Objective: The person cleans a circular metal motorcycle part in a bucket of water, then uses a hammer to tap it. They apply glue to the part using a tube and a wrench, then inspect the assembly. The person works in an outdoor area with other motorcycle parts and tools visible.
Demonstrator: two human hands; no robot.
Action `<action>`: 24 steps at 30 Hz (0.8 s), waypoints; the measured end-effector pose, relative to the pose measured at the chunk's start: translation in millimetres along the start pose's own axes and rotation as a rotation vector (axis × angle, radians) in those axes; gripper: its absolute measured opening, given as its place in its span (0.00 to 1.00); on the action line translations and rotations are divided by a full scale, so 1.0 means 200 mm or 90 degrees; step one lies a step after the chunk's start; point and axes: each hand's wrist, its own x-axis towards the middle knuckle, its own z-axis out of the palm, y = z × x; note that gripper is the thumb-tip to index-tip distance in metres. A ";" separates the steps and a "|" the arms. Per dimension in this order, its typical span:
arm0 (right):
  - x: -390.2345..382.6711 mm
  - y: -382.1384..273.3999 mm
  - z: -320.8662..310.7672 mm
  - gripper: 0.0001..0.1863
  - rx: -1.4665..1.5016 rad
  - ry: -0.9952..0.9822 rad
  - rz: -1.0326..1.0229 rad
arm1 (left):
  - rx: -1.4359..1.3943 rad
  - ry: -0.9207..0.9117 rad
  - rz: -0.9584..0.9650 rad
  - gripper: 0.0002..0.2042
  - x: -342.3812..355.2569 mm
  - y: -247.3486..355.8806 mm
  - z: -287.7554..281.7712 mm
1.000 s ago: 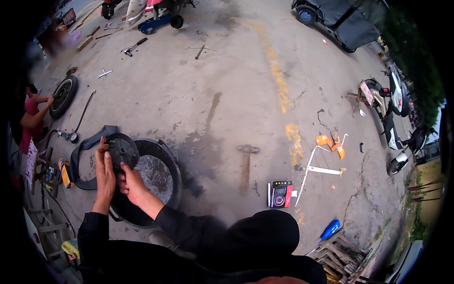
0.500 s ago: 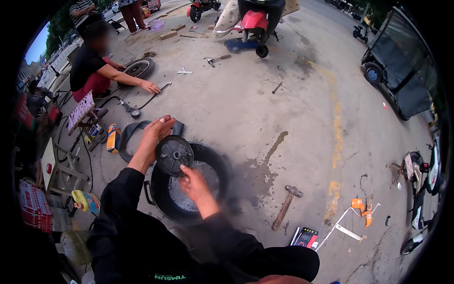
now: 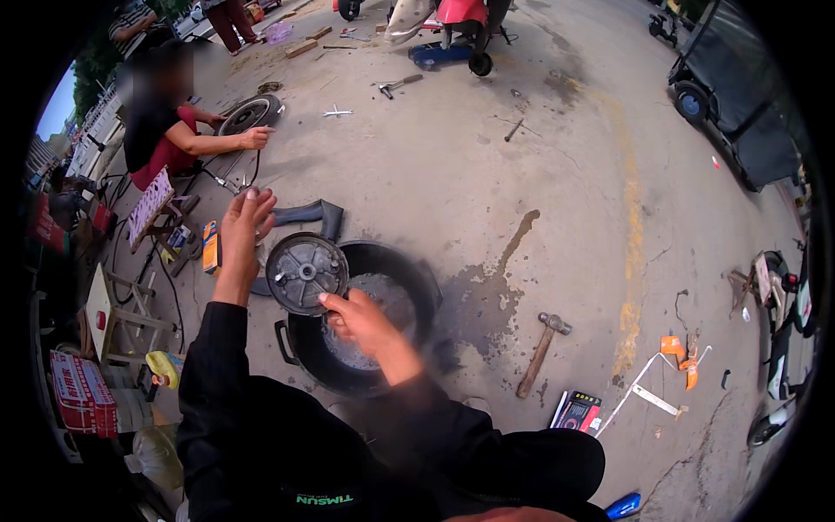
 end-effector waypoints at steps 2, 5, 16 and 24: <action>-0.02 0.07 -0.05 0.13 -0.011 -0.056 0.077 | 0.047 -0.313 -0.274 0.29 0.05 -0.18 -0.17; 0.02 0.12 -0.20 0.12 0.091 0.007 0.061 | 0.072 -0.277 -0.318 0.25 0.00 -0.23 -0.09; 0.21 0.23 0.05 0.23 0.295 0.363 -0.126 | 0.157 -0.092 -0.035 0.23 -0.23 -0.31 0.27; 0.07 0.11 -0.21 0.13 0.200 0.097 -0.080 | -0.074 -0.254 -0.046 0.24 0.15 -0.36 -0.08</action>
